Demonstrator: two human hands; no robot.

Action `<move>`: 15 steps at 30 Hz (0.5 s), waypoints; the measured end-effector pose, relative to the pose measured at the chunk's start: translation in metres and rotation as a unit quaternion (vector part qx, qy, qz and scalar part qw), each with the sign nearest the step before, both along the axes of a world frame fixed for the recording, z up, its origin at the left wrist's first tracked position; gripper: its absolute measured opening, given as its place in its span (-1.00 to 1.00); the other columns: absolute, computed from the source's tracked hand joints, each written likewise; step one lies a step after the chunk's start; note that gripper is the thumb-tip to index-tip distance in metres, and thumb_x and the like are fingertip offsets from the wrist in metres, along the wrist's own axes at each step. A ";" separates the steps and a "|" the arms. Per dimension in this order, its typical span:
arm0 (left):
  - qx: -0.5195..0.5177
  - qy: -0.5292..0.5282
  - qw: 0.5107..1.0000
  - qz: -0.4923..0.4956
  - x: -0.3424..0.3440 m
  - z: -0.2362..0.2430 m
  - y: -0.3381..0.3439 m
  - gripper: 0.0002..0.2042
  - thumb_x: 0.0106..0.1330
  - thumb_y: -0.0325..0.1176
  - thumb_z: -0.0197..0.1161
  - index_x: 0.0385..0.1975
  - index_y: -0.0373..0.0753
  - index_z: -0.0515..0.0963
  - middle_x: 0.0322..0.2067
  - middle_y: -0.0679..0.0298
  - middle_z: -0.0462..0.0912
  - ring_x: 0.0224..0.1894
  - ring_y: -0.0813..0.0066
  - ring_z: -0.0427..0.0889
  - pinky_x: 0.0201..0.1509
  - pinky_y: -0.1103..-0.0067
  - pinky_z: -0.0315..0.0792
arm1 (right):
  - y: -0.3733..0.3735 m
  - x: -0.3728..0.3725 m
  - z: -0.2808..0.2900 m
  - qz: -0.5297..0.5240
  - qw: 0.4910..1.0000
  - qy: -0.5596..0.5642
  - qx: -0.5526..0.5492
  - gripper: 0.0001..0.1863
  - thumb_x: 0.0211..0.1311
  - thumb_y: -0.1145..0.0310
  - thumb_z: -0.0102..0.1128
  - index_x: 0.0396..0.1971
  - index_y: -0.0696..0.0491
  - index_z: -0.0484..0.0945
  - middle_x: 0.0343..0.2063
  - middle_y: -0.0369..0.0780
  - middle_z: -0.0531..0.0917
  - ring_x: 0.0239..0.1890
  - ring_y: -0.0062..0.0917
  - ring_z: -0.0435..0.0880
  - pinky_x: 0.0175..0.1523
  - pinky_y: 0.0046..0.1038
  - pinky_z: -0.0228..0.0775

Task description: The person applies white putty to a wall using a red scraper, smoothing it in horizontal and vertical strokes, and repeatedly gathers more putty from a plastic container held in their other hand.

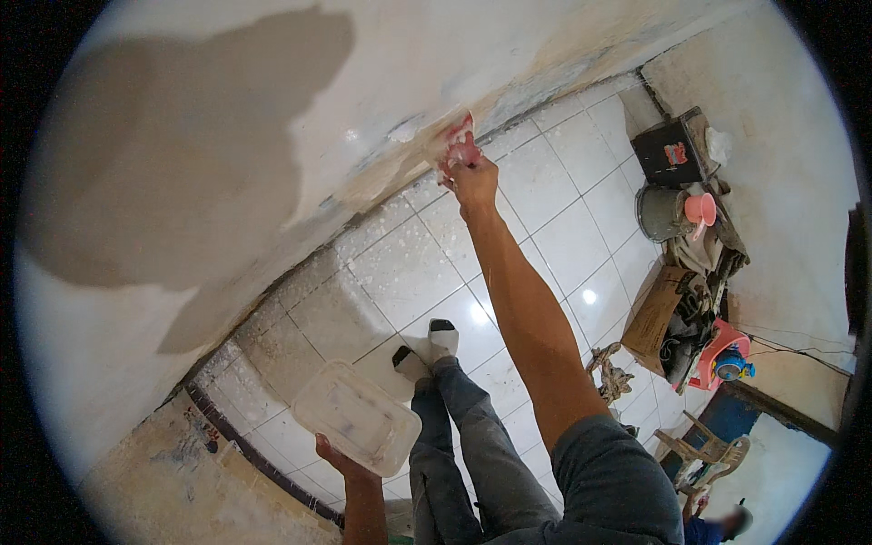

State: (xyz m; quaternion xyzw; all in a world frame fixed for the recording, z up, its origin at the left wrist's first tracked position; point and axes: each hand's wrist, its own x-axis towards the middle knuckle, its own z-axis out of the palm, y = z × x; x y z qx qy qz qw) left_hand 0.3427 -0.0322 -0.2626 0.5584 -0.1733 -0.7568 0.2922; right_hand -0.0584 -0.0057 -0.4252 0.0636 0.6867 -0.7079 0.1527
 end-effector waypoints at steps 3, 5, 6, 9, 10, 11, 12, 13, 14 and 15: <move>0.012 0.099 0.992 -0.078 0.045 -0.035 0.001 -0.15 -0.01 0.25 0.08 0.25 -0.09 0.05 0.16 0.13 0.21 0.14 0.05 0.28 0.09 0.06 0.33 | -0.027 0.011 0.011 0.025 0.999 -0.021 -0.036 -0.75 -0.01 0.64 0.06 -0.24 0.21 0.44 -0.39 -0.18 0.57 -0.41 -0.48 0.60 -0.40 -0.47 0.53; 0.026 0.104 0.991 -0.080 0.046 -0.034 0.002 -0.15 -0.01 0.25 0.06 0.26 -0.09 0.05 0.17 0.12 0.19 0.15 0.04 0.27 0.10 0.06 0.32 | -0.045 0.026 0.020 0.019 0.999 -0.019 -0.046 -0.74 -0.06 0.65 0.10 -0.28 0.19 0.42 -0.40 -0.20 0.56 -0.41 -0.46 0.59 -0.40 -0.50 0.50; 0.042 0.113 0.989 -0.085 0.043 -0.032 0.003 -0.15 -0.01 0.26 0.05 0.26 -0.09 0.05 0.18 0.12 0.18 0.16 0.04 0.26 0.10 0.05 0.32 | -0.052 0.031 0.025 0.024 0.999 0.048 -0.005 -0.75 -0.05 0.64 0.09 -0.29 0.20 0.41 -0.41 -0.16 0.57 -0.41 -0.43 0.59 -0.40 -0.48 0.48; 0.076 0.033 0.995 0.062 0.028 -0.010 0.004 -0.48 0.17 0.02 0.06 0.03 -0.21 0.31 -0.06 0.10 0.46 -0.09 0.15 0.51 -0.07 0.27 0.47 | -0.075 0.077 0.081 0.039 0.978 0.169 0.118 -0.78 -0.03 0.60 0.07 -0.30 0.22 0.42 -0.41 -0.04 0.57 -0.41 -0.33 0.61 -0.36 -0.41 0.45; 0.087 0.010 0.990 0.108 0.023 -0.005 0.005 -0.57 0.22 -0.06 0.07 -0.05 -0.25 0.39 -0.14 0.10 0.56 -0.17 0.19 0.59 -0.13 0.35 0.52 | -0.074 0.090 0.102 0.039 0.950 0.232 0.208 -0.79 -0.02 0.58 0.05 -0.31 0.23 0.43 -0.41 0.03 0.57 -0.40 -0.27 0.62 -0.33 -0.37 0.44; 0.034 0.016 0.998 0.059 0.020 -0.003 0.006 -0.56 0.24 -0.04 0.03 -0.04 -0.26 0.39 -0.13 0.10 0.56 -0.16 0.19 0.59 -0.12 0.33 0.52 | -0.067 0.097 0.101 0.038 0.949 0.234 0.208 -0.79 -0.02 0.58 0.05 -0.31 0.23 0.43 -0.41 0.03 0.57 -0.40 -0.27 0.62 -0.33 -0.37 0.44; 0.008 0.021 0.999 0.035 0.023 -0.006 0.007 -0.55 0.25 -0.03 0.01 -0.03 -0.26 0.38 -0.13 0.10 0.56 -0.15 0.19 0.59 -0.11 0.32 0.52 | -0.059 0.102 0.095 0.043 0.948 0.252 0.190 -0.81 0.00 0.56 0.03 -0.32 0.24 0.44 -0.42 0.05 0.57 -0.40 -0.21 0.62 -0.29 -0.33 0.42; -0.021 0.024 0.999 0.012 0.027 -0.009 0.006 -0.54 0.26 -0.02 -0.01 -0.03 -0.26 0.38 -0.12 0.10 0.55 -0.14 0.19 0.58 -0.10 0.31 0.52 | -0.054 0.103 0.090 0.048 0.946 0.271 0.169 -0.82 0.02 0.53 0.02 -0.33 0.24 0.45 -0.44 0.08 0.57 -0.39 -0.15 0.61 -0.26 -0.28 0.41; -0.006 0.069 0.997 -0.040 0.040 -0.020 0.004 -0.36 0.13 0.13 0.00 0.12 -0.17 0.20 0.03 0.09 0.37 0.02 0.10 0.42 0.01 0.18 0.41 | -0.051 0.103 0.084 0.059 0.969 0.154 0.181 -0.83 0.01 0.52 0.03 -0.35 0.23 0.47 -0.50 0.04 0.59 -0.40 -0.09 0.60 -0.26 -0.27 0.40; 0.012 0.112 0.989 -0.095 0.045 -0.026 0.003 -0.15 0.01 0.28 0.00 0.27 -0.09 0.03 0.19 0.09 0.18 0.17 0.01 0.26 0.13 0.06 0.29 | -0.046 0.100 0.077 0.059 0.970 0.153 0.182 -0.83 0.01 0.52 0.03 -0.35 0.23 0.47 -0.50 0.04 0.59 -0.40 -0.09 0.60 -0.26 -0.27 0.40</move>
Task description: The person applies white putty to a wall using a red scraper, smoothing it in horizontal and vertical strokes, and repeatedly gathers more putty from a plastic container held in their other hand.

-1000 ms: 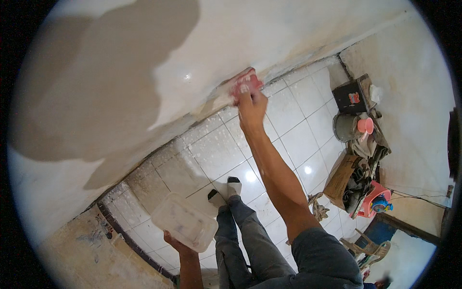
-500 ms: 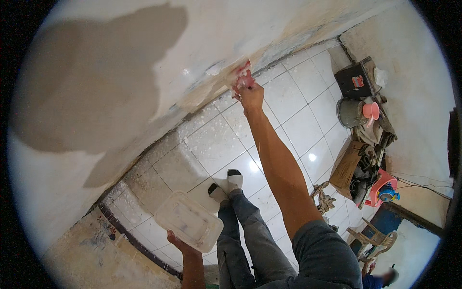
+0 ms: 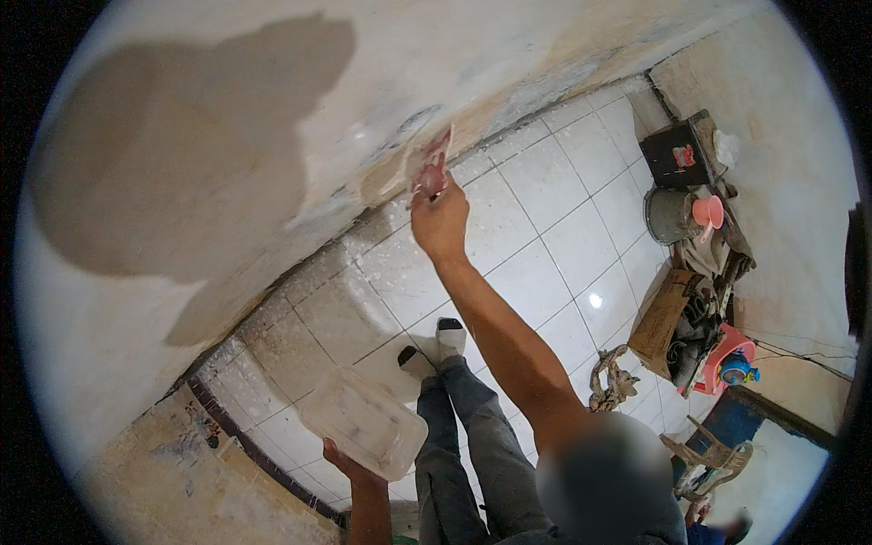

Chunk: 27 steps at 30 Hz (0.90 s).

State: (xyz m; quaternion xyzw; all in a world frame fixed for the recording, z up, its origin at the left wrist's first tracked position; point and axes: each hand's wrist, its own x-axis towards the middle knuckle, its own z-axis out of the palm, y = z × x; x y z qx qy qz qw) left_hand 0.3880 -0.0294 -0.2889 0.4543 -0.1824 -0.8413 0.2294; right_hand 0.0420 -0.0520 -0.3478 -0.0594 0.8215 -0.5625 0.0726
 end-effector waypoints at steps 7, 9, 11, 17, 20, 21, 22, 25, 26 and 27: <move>0.019 0.010 1.000 0.014 0.016 -0.021 0.004 -0.14 -0.02 0.26 0.08 0.26 -0.10 0.05 0.18 0.08 0.20 0.15 0.02 0.29 0.13 0.08 0.31 | -0.048 -0.019 -0.018 -0.014 0.975 0.163 0.151 -0.84 -0.05 0.50 0.06 -0.41 0.21 0.47 -0.55 0.08 0.56 -0.42 -0.01 0.57 -0.35 -0.13 0.38; 0.045 -0.057 0.995 0.063 0.029 -0.032 0.006 -0.12 -0.05 0.26 0.10 0.26 -0.10 0.06 0.17 0.09 0.21 0.14 0.02 0.30 0.11 0.07 0.33 | -0.060 0.016 -0.021 0.068 0.967 0.194 0.152 -0.76 -0.06 0.52 0.06 -0.31 0.15 0.51 -0.55 0.07 0.56 -0.43 -0.02 0.56 -0.35 -0.10 0.37; 0.033 -0.044 0.997 0.047 0.024 -0.027 0.006 -0.12 -0.04 0.26 0.10 0.26 -0.10 0.06 0.18 0.09 0.21 0.14 0.02 0.30 0.11 0.06 0.33 | -0.025 0.049 -0.053 0.094 0.967 0.192 0.137 -0.74 -0.03 0.51 0.05 -0.25 0.15 0.51 -0.54 0.07 0.57 -0.41 -0.01 0.56 -0.34 -0.11 0.37; 0.028 0.008 1.000 0.007 0.018 -0.031 0.002 -0.13 -0.03 0.27 0.08 0.27 -0.08 0.05 0.19 0.11 0.19 0.17 0.03 0.28 0.12 0.05 0.32 | 0.043 -0.030 -0.063 -0.033 0.981 0.127 0.143 -0.67 -0.01 0.50 0.00 -0.17 0.18 0.50 -0.41 0.08 0.58 -0.38 -0.03 0.57 -0.26 -0.14 0.40; 0.042 0.004 0.999 0.013 0.018 -0.031 0.003 -0.13 -0.03 0.26 0.08 0.27 -0.08 0.04 0.19 0.11 0.19 0.17 0.03 0.28 0.12 0.04 0.32 | 0.041 -0.072 -0.058 -0.066 0.969 0.200 0.127 -0.73 -0.03 0.49 0.02 -0.27 0.22 0.52 -0.46 0.10 0.57 -0.39 0.00 0.56 -0.26 -0.13 0.39; 0.034 0.000 0.999 0.013 0.018 -0.030 0.003 -0.13 -0.02 0.25 0.08 0.27 -0.09 0.04 0.19 0.11 0.19 0.17 0.03 0.28 0.11 0.03 0.32 | 0.036 -0.077 -0.056 -0.085 0.961 0.237 0.117 -0.75 -0.04 0.48 0.03 -0.32 0.24 0.52 -0.49 0.10 0.56 -0.40 0.01 0.56 -0.27 -0.13 0.39; 0.034 0.000 0.999 0.014 0.021 -0.032 0.004 -0.13 -0.02 0.25 0.08 0.27 -0.09 0.04 0.19 0.11 0.19 0.17 0.03 0.28 0.11 0.03 0.32 | 0.032 -0.077 -0.055 -0.084 0.961 0.237 0.117 -0.75 -0.04 0.48 0.03 -0.32 0.24 0.52 -0.49 0.10 0.56 -0.40 0.01 0.56 -0.27 -0.13 0.39; 0.041 -0.004 0.998 0.040 0.035 -0.041 0.005 -0.15 -0.01 0.25 0.06 0.27 -0.08 0.04 0.19 0.10 0.19 0.17 0.04 0.28 0.11 0.04 0.33 | 0.011 -0.069 -0.047 -0.058 0.973 0.194 0.114 -0.81 -0.07 0.51 0.04 -0.42 0.25 0.52 -0.51 0.10 0.56 -0.40 0.01 0.56 -0.28 -0.15 0.39; 0.022 -0.027 0.999 0.035 0.039 -0.043 0.005 -0.15 -0.01 0.26 0.05 0.27 -0.08 0.05 0.19 0.10 0.19 0.16 0.04 0.29 0.11 0.04 0.33 | 0.006 -0.063 -0.046 -0.058 0.973 0.193 0.112 -0.81 -0.07 0.51 0.04 -0.42 0.25 0.52 -0.51 0.10 0.56 -0.40 0.01 0.56 -0.28 -0.15 0.39; 0.004 -0.050 0.998 0.029 0.043 -0.045 0.005 -0.15 -0.01 0.27 0.05 0.27 -0.08 0.05 0.18 0.10 0.20 0.16 0.04 0.29 0.11 0.05 0.33 | 0.003 -0.057 -0.047 -0.068 0.971 0.197 0.113 -0.82 -0.07 0.51 0.04 -0.43 0.24 0.52 -0.50 0.10 0.56 -0.40 0.00 0.56 -0.29 -0.15 0.39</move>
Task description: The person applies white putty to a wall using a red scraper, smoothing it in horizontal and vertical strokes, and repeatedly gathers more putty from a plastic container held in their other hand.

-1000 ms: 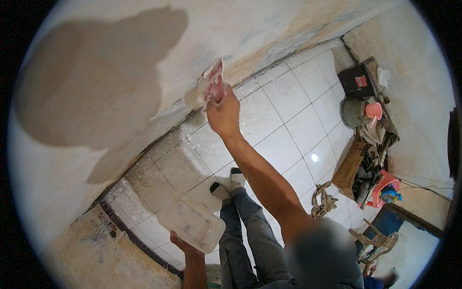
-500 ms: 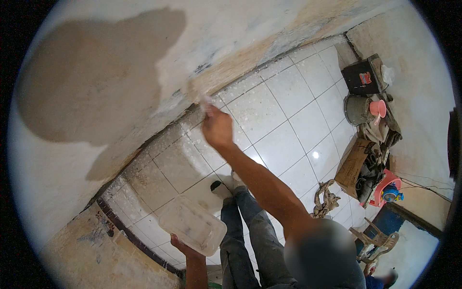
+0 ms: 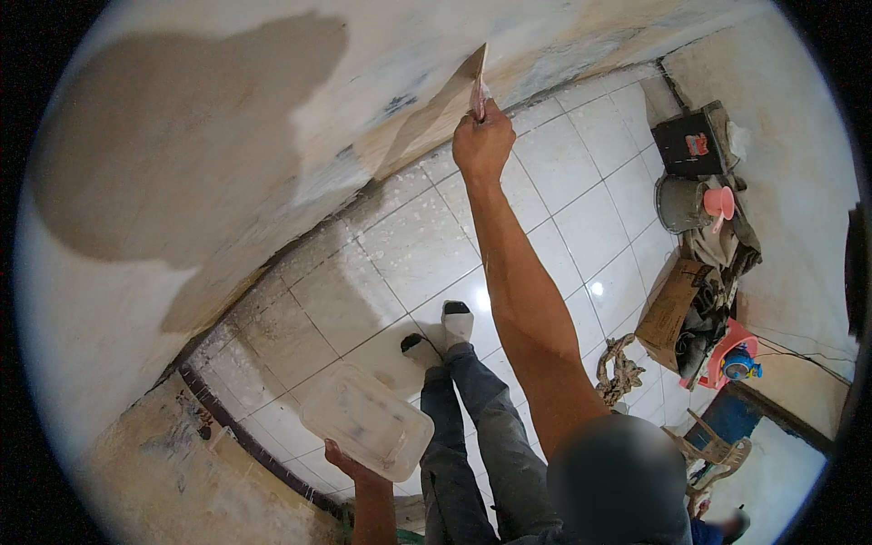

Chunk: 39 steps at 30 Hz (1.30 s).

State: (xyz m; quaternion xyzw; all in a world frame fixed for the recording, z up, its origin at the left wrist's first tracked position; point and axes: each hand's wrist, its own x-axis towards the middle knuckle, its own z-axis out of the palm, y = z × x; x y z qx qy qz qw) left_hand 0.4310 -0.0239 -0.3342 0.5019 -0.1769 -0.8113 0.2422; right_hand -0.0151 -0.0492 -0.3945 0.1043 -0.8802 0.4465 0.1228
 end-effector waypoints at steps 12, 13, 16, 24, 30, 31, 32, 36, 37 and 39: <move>0.029 0.030 0.999 0.026 0.024 -0.017 0.003 -0.20 0.05 0.25 0.03 0.27 -0.06 0.05 0.21 0.14 0.15 0.17 0.04 0.25 0.14 0.09 0.30 | -0.047 0.071 -0.022 0.008 0.994 -0.083 -0.068 -0.92 -0.02 0.51 0.05 -0.52 0.21 0.46 -0.63 0.06 0.51 -0.46 -0.01 0.54 -0.37 -0.25 0.36; 0.031 0.032 0.999 0.025 0.025 -0.023 0.007 -0.20 0.05 0.25 0.03 0.27 -0.06 0.05 0.21 0.14 0.15 0.17 0.04 0.25 0.14 0.09 0.30 | -0.064 0.069 -0.032 -0.027 0.992 -0.108 -0.052 -0.93 -0.03 0.50 0.06 -0.54 0.19 0.45 -0.65 0.05 0.51 -0.48 -0.01 0.54 -0.38 -0.25 0.36; 0.031 0.015 0.999 0.038 0.049 -0.044 0.016 -0.20 0.05 0.26 0.00 0.27 -0.06 0.06 0.21 0.13 0.14 0.19 0.04 0.23 0.15 0.09 0.29 | -0.085 0.138 -0.060 0.159 0.984 0.024 0.082 -0.96 0.01 0.50 0.02 -0.53 0.12 0.47 -0.65 0.01 0.51 -0.49 -0.05 0.55 -0.41 -0.21 0.38; 0.067 0.006 0.995 0.074 0.029 -0.022 -0.002 -0.22 0.09 0.27 -0.09 0.26 -0.06 0.07 0.22 0.13 0.15 0.20 0.07 0.23 0.15 0.07 0.28 | 0.024 0.086 -0.061 0.071 0.994 0.002 0.078 -0.88 0.03 0.50 0.04 -0.43 0.22 0.48 -0.58 0.06 0.52 -0.51 -0.04 0.53 -0.43 -0.15 0.35; -0.011 -0.014 0.999 0.046 0.026 -0.024 0.003 -0.21 0.05 0.28 -0.03 0.25 -0.05 0.09 0.18 0.14 0.20 0.16 0.05 0.27 0.10 0.05 0.31 | -0.027 0.025 -0.026 -0.066 0.988 0.128 0.050 -0.85 -0.02 0.46 0.09 -0.41 0.19 0.49 -0.54 -0.02 0.52 -0.50 -0.10 0.52 -0.39 -0.18 0.35; -0.009 -0.010 0.999 0.045 0.024 -0.026 0.004 -0.21 0.05 0.28 -0.03 0.25 -0.05 0.09 0.18 0.14 0.20 0.16 0.05 0.27 0.10 0.05 0.31 | -0.044 0.032 -0.034 -0.029 0.991 0.125 0.047 -0.91 0.06 0.47 0.02 -0.53 0.16 0.45 -0.56 -0.05 0.50 -0.48 -0.14 0.51 -0.39 -0.20 0.33; -0.009 -0.011 0.999 0.036 0.020 -0.030 0.006 -0.20 0.04 0.29 -0.03 0.25 -0.05 0.09 0.18 0.14 0.20 0.16 0.05 0.26 0.11 0.04 0.31 | -0.063 0.044 -0.050 0.013 0.983 0.123 0.136 -0.89 0.09 0.43 -0.01 -0.49 0.16 0.46 -0.52 -0.05 0.51 -0.45 -0.17 0.52 -0.36 -0.21 0.37; 0.028 -0.025 0.998 0.055 0.029 -0.040 0.006 -0.21 0.05 0.29 -0.04 0.25 -0.05 0.09 0.17 0.15 0.20 0.16 0.05 0.26 0.12 0.04 0.29 | -0.087 0.173 -0.084 0.171 0.979 0.086 0.062 -0.87 0.04 0.39 0.02 -0.43 0.11 0.49 -0.46 -0.05 0.51 -0.39 -0.21 0.54 -0.31 -0.18 0.42; 0.026 -0.025 0.998 0.054 0.029 -0.042 0.005 -0.21 0.05 0.29 -0.04 0.25 -0.05 0.09 0.17 0.15 0.20 0.16 0.05 0.26 0.12 0.04 0.29 | -0.083 0.181 -0.084 0.187 0.976 0.102 0.035 -0.85 0.04 0.40 0.03 -0.39 0.10 0.50 -0.43 -0.05 0.52 -0.37 -0.22 0.55 -0.30 -0.17 0.42; 0.007 -0.008 0.999 0.034 0.031 -0.044 0.001 -0.21 0.06 0.29 -0.06 0.25 -0.05 0.09 0.18 0.15 0.20 0.16 0.06 0.27 0.12 0.05 0.29 | -0.065 0.182 -0.084 0.177 0.983 0.029 0.029 -0.84 0.07 0.42 0.02 -0.36 0.11 0.51 -0.44 -0.03 0.54 -0.39 -0.20 0.56 -0.31 -0.19 0.43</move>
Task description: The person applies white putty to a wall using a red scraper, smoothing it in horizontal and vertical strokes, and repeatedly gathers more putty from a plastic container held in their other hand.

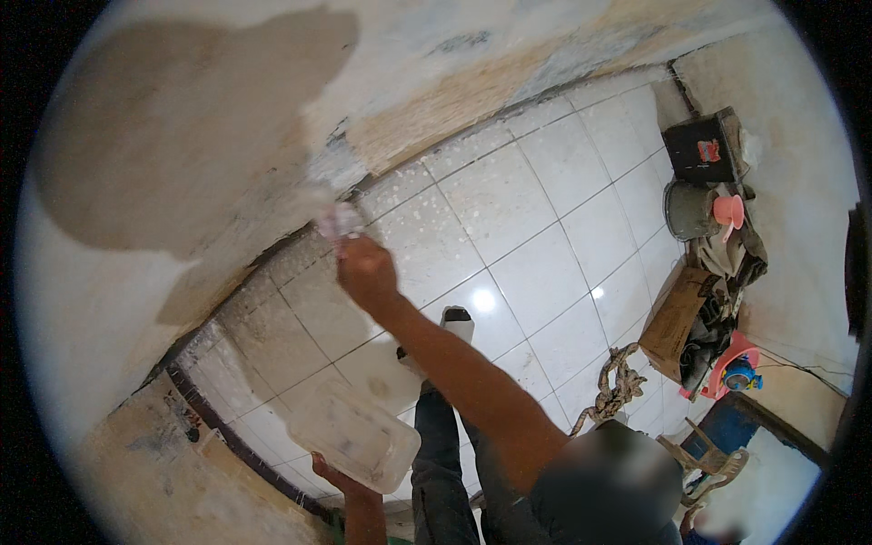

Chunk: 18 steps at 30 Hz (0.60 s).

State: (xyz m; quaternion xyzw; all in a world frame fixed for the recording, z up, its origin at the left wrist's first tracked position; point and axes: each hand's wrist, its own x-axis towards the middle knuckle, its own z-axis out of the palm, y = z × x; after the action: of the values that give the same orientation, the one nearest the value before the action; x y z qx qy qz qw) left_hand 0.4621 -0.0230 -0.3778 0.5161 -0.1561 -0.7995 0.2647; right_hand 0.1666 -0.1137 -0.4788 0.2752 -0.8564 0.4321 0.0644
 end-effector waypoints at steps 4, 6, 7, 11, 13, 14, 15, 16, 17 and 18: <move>0.027 -0.014 1.000 -0.003 -0.001 0.003 -0.004 -0.21 0.07 0.30 -0.07 0.26 -0.05 0.07 0.20 0.15 0.18 0.17 0.06 0.26 0.13 0.05 0.29 | 0.056 -0.079 0.021 -0.141 0.977 -0.148 -0.060 -0.79 0.19 0.37 -0.02 -0.42 0.21 0.50 -0.53 0.07 0.54 -0.46 -0.06 0.56 -0.37 -0.20 0.37; -0.045 0.074 0.995 -0.041 -0.026 0.018 -0.005 -0.40 0.28 0.13 -0.25 0.19 -0.17 0.18 0.11 0.10 0.32 0.08 0.09 0.39 0.12 0.15 0.34 | 0.070 -0.146 0.040 -0.212 0.970 -0.065 -0.098 -0.72 0.14 0.32 0.05 -0.34 0.27 0.53 -0.59 0.06 0.55 -0.54 -0.10 0.57 -0.42 -0.28 0.37; -0.042 0.079 0.995 -0.045 -0.033 0.019 -0.004 -0.40 0.28 0.13 -0.25 0.19 -0.17 0.18 0.11 0.10 0.32 0.08 0.09 0.39 0.12 0.15 0.34 | 0.071 -0.175 0.043 -0.212 0.941 -0.136 -0.226 -0.82 0.10 0.44 0.01 -0.55 0.22 0.53 -0.64 -0.14 0.59 -0.62 -0.51 0.55 -0.46 -0.43 0.37; -0.030 -0.006 1.000 -0.006 -0.047 0.026 -0.003 -0.40 0.29 0.12 -0.27 0.18 -0.19 0.20 0.10 0.10 0.32 0.07 0.10 0.40 0.12 0.15 0.36 | 0.031 -0.191 0.084 -0.151 0.960 -0.208 -0.114 -0.85 0.02 0.46 0.06 -0.56 0.26 0.50 -0.64 -0.02 0.56 -0.60 -0.37 0.56 -0.42 -0.33 0.38; -0.052 -0.005 0.998 -0.022 -0.045 0.027 -0.005 -0.40 0.28 0.12 -0.27 0.18 -0.19 0.20 0.10 0.10 0.32 0.07 0.09 0.39 0.12 0.15 0.35 | 0.018 -0.143 0.101 -0.119 0.987 -0.101 -0.036 -0.82 0.01 0.42 0.09 -0.48 0.27 0.50 -0.62 0.06 0.55 -0.51 -0.14 0.56 -0.37 -0.24 0.38; -0.019 0.009 1.000 -0.002 -0.040 0.025 -0.006 -0.39 0.27 0.13 -0.26 0.18 -0.18 0.20 0.10 0.09 0.32 0.08 0.07 0.39 0.13 0.13 0.34 | 0.023 -0.118 0.105 -0.075 0.992 -0.079 -0.059 -0.77 0.03 0.39 0.10 -0.41 0.28 0.50 -0.59 0.11 0.55 -0.42 0.03 0.57 -0.33 -0.16 0.38; 0.014 0.024 0.999 0.018 -0.038 0.023 -0.007 -0.39 0.27 0.14 -0.26 0.19 -0.16 0.20 0.10 0.08 0.32 0.08 0.06 0.38 0.13 0.12 0.33 | 0.032 -0.096 0.113 -0.039 0.987 -0.138 -0.079 -0.78 0.03 0.40 0.09 -0.43 0.28 0.49 -0.59 0.13 0.54 -0.43 0.02 0.57 -0.33 -0.17 0.38; 0.012 0.026 0.999 0.019 -0.040 0.024 -0.008 -0.39 0.27 0.14 -0.26 0.19 -0.16 0.20 0.10 0.08 0.32 0.08 0.06 0.38 0.13 0.12 0.33 | 0.040 -0.080 0.118 -0.003 0.976 -0.196 -0.098 -0.79 0.04 0.41 0.09 -0.44 0.28 0.48 -0.59 0.14 0.52 -0.44 0.01 0.57 -0.34 -0.17 0.38; 0.014 0.041 0.999 0.015 -0.042 0.021 -0.008 -0.38 0.26 0.15 -0.25 0.19 -0.16 0.19 0.11 0.08 0.31 0.09 0.05 0.37 0.14 0.11 0.31 | 0.050 -0.076 0.110 -0.005 0.975 -0.200 -0.098 -0.79 0.04 0.41 0.09 -0.44 0.28 0.48 -0.59 0.14 0.52 -0.44 0.01 0.57 -0.34 -0.17 0.38; 0.016 0.060 0.998 0.013 -0.042 0.021 -0.008 -0.38 0.25 0.15 -0.25 0.20 -0.15 0.19 0.12 0.07 0.30 0.10 0.04 0.35 0.15 0.10 0.29 | 0.061 -0.072 0.102 -0.024 0.971 -0.223 -0.078 -0.81 0.05 0.42 0.07 -0.46 0.28 0.47 -0.59 0.14 0.51 -0.45 -0.01 0.57 -0.34 -0.18 0.38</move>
State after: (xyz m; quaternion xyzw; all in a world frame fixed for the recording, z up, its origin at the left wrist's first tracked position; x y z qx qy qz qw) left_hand 0.4197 -0.0310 -0.3572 0.4737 -0.1201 -0.8278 0.2757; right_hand 0.0943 -0.0532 -0.3769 0.1451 -0.8189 0.5468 -0.0967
